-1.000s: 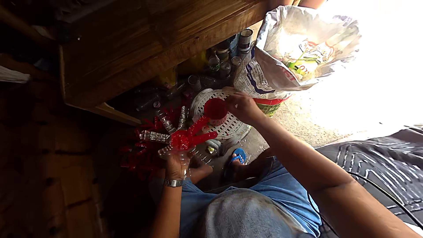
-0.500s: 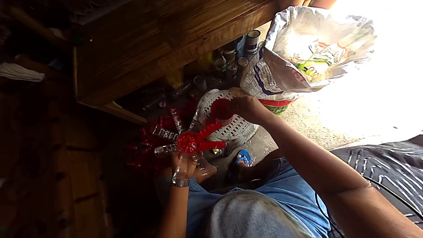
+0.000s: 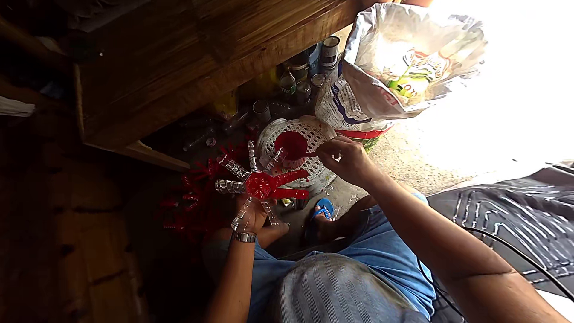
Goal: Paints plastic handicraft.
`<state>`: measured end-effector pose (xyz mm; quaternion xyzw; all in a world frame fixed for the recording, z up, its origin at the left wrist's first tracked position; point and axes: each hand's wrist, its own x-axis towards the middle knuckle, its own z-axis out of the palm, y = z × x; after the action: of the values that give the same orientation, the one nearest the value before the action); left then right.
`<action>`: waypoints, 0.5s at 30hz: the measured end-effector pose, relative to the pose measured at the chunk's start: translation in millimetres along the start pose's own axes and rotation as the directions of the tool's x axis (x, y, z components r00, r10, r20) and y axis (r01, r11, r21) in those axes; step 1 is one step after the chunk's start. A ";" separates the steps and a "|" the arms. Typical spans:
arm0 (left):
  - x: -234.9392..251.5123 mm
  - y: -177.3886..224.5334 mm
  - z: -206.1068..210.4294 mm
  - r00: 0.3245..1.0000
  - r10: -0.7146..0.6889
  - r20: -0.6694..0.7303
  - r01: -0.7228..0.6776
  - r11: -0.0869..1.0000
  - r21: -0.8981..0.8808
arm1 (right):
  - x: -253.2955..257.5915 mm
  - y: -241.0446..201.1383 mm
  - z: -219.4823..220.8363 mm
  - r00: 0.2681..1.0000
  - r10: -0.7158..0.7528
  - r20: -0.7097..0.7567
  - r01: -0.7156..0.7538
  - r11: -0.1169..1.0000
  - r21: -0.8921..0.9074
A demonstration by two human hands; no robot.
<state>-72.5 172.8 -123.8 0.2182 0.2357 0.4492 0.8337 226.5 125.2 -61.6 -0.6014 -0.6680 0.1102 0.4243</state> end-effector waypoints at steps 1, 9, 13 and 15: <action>2.2 -1.1 -1.3 1.000 0.002 0.010 -0.002 1.000 -0.017 | -2.3 0.4 -0.9 1.000 -0.013 -0.005 0.013 1.000 -0.009; 9.3 -8.4 -1.3 0.991 -0.057 -0.120 0.059 0.998 0.006 | -14.8 0.0 -13.2 0.997 -0.045 -0.057 0.044 0.999 -0.018; 13.6 -11.8 -0.7 0.992 -0.060 -0.113 0.063 0.998 0.024 | -16.3 1.0 -16.0 0.989 0.064 -0.131 -0.057 0.997 0.056; 18.8 -13.1 -0.7 0.995 -0.070 -0.077 0.070 0.998 0.002 | -16.2 -1.1 -15.2 0.980 0.112 -0.165 -0.090 0.986 0.138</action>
<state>-55.3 182.4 -135.6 0.1942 0.2763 0.4272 0.8387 235.0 104.9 -58.6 -0.6129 -0.5887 0.1226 0.5126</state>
